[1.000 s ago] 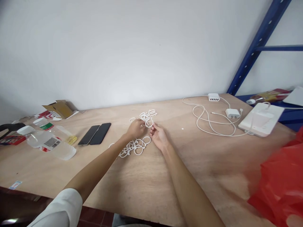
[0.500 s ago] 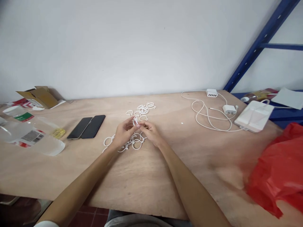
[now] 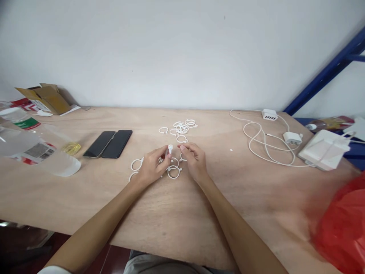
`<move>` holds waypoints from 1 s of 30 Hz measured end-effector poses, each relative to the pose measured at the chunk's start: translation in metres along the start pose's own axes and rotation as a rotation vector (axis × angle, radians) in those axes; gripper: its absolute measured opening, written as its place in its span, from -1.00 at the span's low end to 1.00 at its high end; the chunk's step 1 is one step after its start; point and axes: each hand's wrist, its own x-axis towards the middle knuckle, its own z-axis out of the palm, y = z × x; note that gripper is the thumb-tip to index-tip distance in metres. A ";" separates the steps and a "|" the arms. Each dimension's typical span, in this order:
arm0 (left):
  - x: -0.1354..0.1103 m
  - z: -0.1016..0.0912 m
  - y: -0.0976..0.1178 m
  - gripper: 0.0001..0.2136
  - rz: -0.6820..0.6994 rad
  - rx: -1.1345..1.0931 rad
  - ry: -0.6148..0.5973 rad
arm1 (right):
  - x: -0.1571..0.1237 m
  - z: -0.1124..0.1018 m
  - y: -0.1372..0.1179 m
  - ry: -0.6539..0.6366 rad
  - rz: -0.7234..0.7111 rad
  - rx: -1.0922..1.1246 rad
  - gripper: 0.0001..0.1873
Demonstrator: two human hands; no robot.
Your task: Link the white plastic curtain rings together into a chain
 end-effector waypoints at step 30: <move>-0.003 0.004 -0.010 -0.70 0.056 0.168 -0.012 | 0.061 -0.017 0.049 0.067 0.004 -0.647 -0.68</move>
